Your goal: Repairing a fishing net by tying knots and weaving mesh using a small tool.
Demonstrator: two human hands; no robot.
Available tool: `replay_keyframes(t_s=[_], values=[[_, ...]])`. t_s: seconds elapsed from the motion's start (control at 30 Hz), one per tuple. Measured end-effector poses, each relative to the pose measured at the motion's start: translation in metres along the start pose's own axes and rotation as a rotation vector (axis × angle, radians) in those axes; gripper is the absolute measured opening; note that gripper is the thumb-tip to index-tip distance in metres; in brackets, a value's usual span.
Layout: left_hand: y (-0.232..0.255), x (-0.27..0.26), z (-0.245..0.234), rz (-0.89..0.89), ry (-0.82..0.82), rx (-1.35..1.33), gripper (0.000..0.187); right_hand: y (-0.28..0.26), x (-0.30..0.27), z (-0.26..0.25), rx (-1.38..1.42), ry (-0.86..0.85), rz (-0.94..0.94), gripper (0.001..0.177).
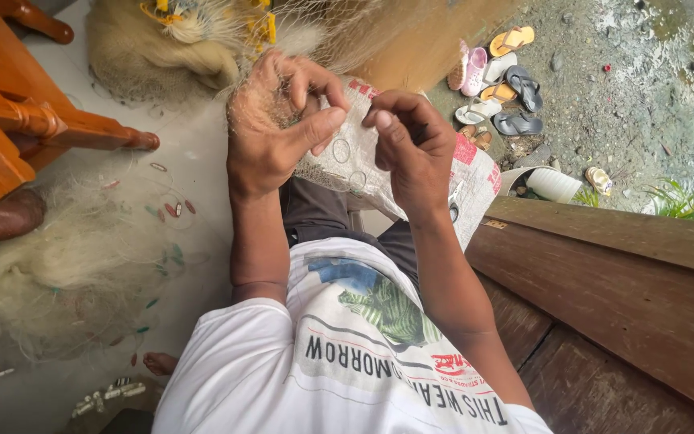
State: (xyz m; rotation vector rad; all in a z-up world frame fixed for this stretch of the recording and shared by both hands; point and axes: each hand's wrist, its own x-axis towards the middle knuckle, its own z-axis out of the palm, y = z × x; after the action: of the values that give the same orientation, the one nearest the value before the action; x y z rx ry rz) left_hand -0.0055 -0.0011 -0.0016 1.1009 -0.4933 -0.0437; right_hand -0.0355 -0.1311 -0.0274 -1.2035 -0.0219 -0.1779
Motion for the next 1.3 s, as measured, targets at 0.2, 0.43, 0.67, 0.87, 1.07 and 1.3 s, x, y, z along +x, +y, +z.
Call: replay_keyframes(t_s=[0.2, 0.43, 0.67, 0.87, 1.07, 1.3], values=[[-0.009, 0.004, 0.000, 0.061, 0.098, 0.080, 0.024, -0.051, 0.018, -0.023, 0.025, 0.277, -0.148, 0.026], [-0.002, 0.009, 0.007, 0.139, 0.050, 0.213, 0.024, -0.098, 0.011, 0.031, 0.006, -0.252, -0.408, 0.012], [0.009, 0.005, 0.001, 0.180, -0.006, 0.189, 0.025, -0.072, 0.012, 0.013, -0.356, -0.475, -0.245, 0.033], [0.007, 0.008, 0.000, 0.171, 0.018, 0.151, 0.023, -0.091, 0.020, -0.003, -0.896, -0.324, -0.411, 0.028], [-0.006, 0.006, -0.009, 0.174, 0.017, 0.028, 0.023, -0.116, 0.031, -0.042, -1.103, -0.272, -0.606, 0.030], [-0.001, 0.005, -0.011, 0.156, -0.039, 0.131, 0.024, -0.111, 0.049, -0.071, -1.370, -0.072, -0.724, 0.034]])
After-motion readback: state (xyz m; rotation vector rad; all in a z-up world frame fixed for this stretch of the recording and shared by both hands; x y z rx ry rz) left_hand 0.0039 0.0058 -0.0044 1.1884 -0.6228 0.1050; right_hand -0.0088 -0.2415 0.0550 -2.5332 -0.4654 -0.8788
